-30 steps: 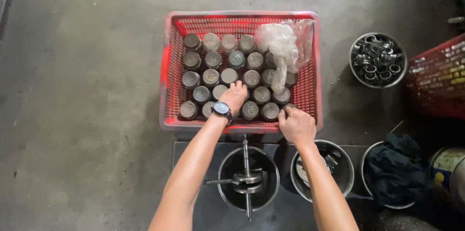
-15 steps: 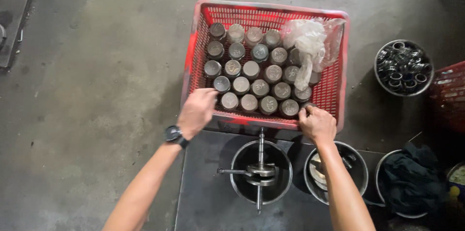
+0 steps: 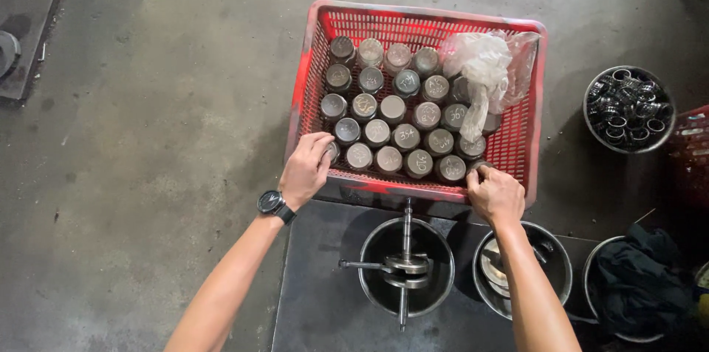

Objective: The person polishes a metal rod using a bench grinder, then walks to a workbench to disassemble a metal component. They retrieve a tube from a cabinet, apply a substance to the component, and wipe it with a cloth.

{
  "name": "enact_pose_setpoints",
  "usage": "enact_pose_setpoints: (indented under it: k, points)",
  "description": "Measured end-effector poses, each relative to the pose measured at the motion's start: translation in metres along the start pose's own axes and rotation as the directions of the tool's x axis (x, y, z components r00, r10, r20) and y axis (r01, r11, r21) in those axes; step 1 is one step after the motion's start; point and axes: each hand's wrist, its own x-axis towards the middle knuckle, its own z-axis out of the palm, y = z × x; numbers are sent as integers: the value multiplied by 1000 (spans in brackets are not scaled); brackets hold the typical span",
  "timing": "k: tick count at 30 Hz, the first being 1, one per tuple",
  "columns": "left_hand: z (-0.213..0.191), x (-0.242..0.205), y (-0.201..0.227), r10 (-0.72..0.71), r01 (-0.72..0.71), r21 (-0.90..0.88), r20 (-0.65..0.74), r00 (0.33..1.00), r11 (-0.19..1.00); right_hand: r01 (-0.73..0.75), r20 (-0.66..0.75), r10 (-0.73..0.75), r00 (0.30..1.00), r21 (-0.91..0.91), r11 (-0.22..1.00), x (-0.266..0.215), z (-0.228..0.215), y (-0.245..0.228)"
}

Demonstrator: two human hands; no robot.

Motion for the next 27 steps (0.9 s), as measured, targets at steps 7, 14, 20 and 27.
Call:
enact_pose_setpoints:
  k: [7,14,20,27]
  points:
    - [27,31,-23,114,-141,118,209,971,983,24,-33,-24,999,-10,1000,0,3,1]
    - [99,52,-50,8,-242,530,405,914,813,68,-141,-63,988,35,997,2,11,8]
    - [78,73,-36,-74,-272,551,525,848,789,57,-155,-41,987,98,994,5,15,12]
    - [4,63,47,192,-335,427,343,919,840,69,-258,-17,966,190,979,-14,17,26]
